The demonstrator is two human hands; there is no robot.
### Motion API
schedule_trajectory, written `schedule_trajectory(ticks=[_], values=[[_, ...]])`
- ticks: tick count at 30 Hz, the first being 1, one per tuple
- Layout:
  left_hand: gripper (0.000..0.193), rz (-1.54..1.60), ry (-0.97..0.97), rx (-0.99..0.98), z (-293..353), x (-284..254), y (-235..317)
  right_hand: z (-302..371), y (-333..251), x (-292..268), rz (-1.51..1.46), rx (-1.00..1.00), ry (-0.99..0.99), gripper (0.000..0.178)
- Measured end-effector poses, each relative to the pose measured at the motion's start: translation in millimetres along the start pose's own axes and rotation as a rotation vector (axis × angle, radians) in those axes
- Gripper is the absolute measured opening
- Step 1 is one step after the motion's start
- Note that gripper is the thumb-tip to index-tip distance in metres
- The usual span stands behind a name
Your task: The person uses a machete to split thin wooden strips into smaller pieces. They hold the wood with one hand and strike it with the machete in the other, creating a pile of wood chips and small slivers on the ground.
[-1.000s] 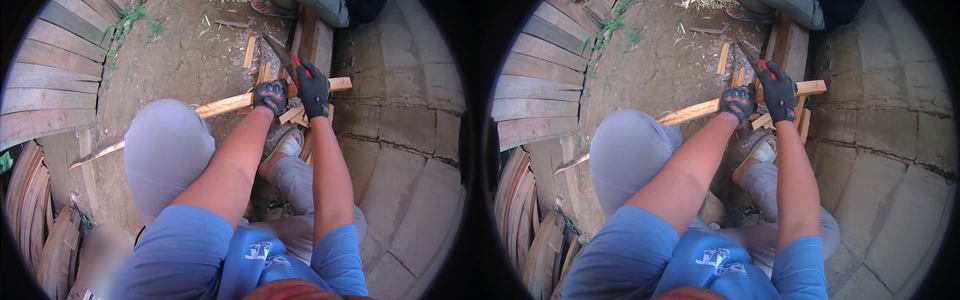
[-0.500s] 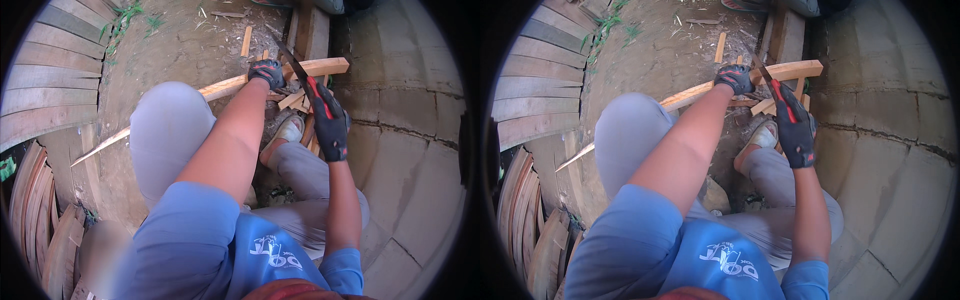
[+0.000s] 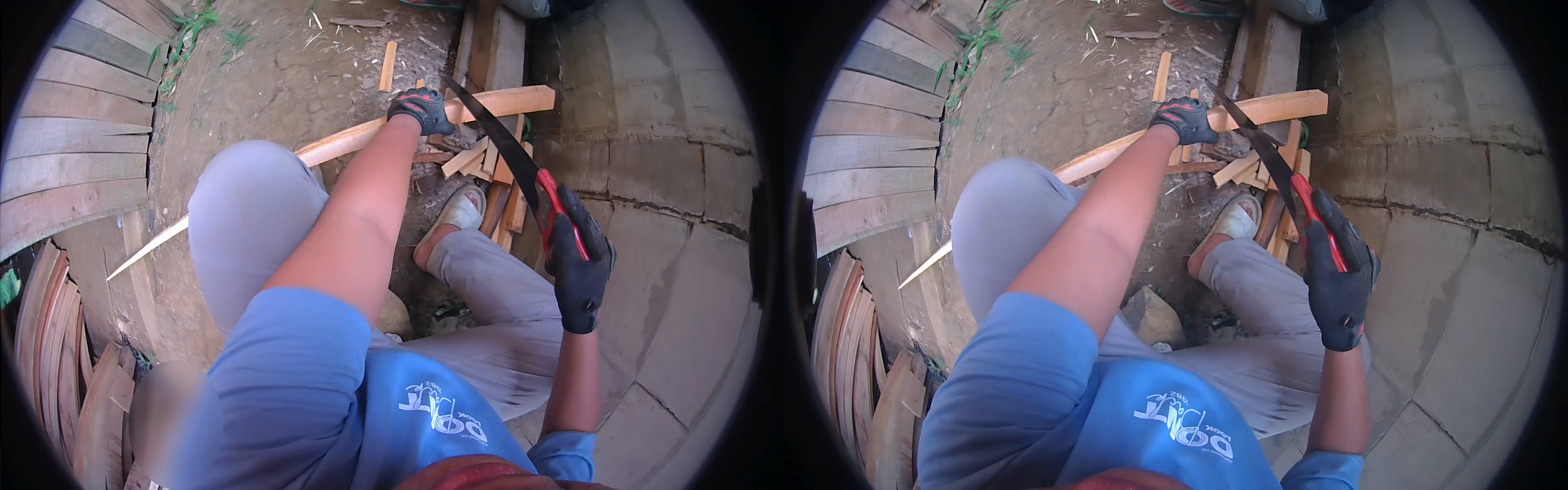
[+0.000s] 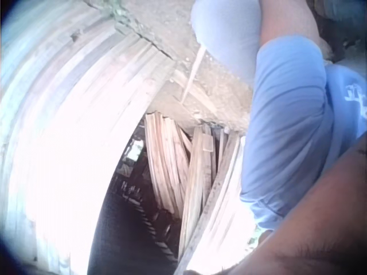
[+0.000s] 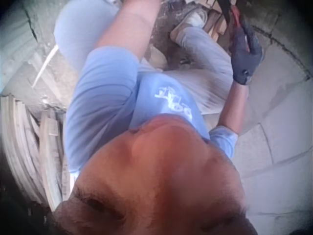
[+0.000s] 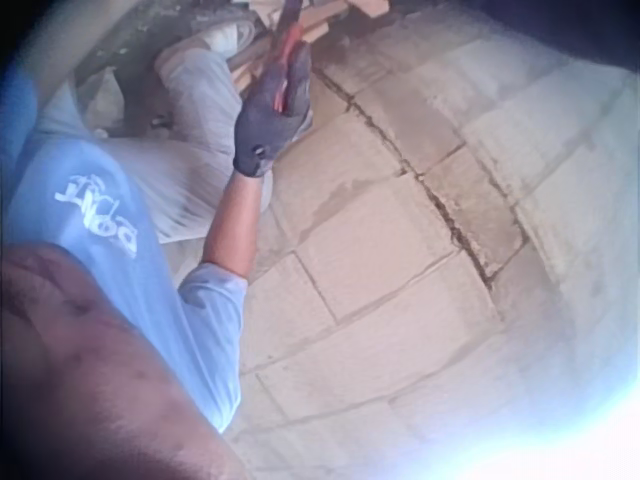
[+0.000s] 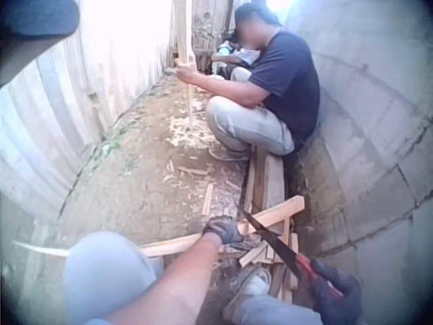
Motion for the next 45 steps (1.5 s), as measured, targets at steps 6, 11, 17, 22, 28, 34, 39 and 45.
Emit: schedule_trajectory(ticks=[6,11,17,22,28,34,39,45], values=[[0.065,-0.066,0.154,0.037,5.3,-2.0,-4.0,-10.6,-60.1,3.2,0.034,-0.117,0.051,0.035],[0.052,-0.130,0.361,0.058,8.2,10.6,-4.0,-96.3,-62.8,67.4,-0.164,-0.131,0.058,0.037],[0.038,-0.133,0.399,0.112,20.5,4.8,15.3,-198.9,24.7,164.7,-0.133,-0.163,0.132,0.040],[0.040,-0.136,0.376,0.103,21.1,7.7,6.8,-205.4,29.6,187.2,-0.047,-0.170,0.129,0.044],[0.038,-0.113,0.376,0.077,15.8,7.9,4.3,-192.7,29.6,183.4,-0.074,-0.120,0.111,0.043],[0.036,-0.110,0.342,0.072,20.5,1.8,6.6,-184.0,31.3,179.3,-0.041,-0.074,0.041,0.041],[0.050,-0.093,0.264,0.052,16.7,-5.8,6.7,-169.2,37.7,177.9,-0.024,-0.251,0.112,0.039],[0.070,-0.080,0.167,0.055,1.7,-14.9,-4.5,-123.8,53.7,138.8,-0.136,-0.141,0.084,0.040]])
Point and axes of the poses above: each hand's wrist, its own z-axis away from the middle knuckle, its own x-axis out of the palm, y = z × x, the point moved 5 cm from there along -z, towards the middle knuckle, and after that the axes turned 3 degrees about -z, right-handed, at the moved point
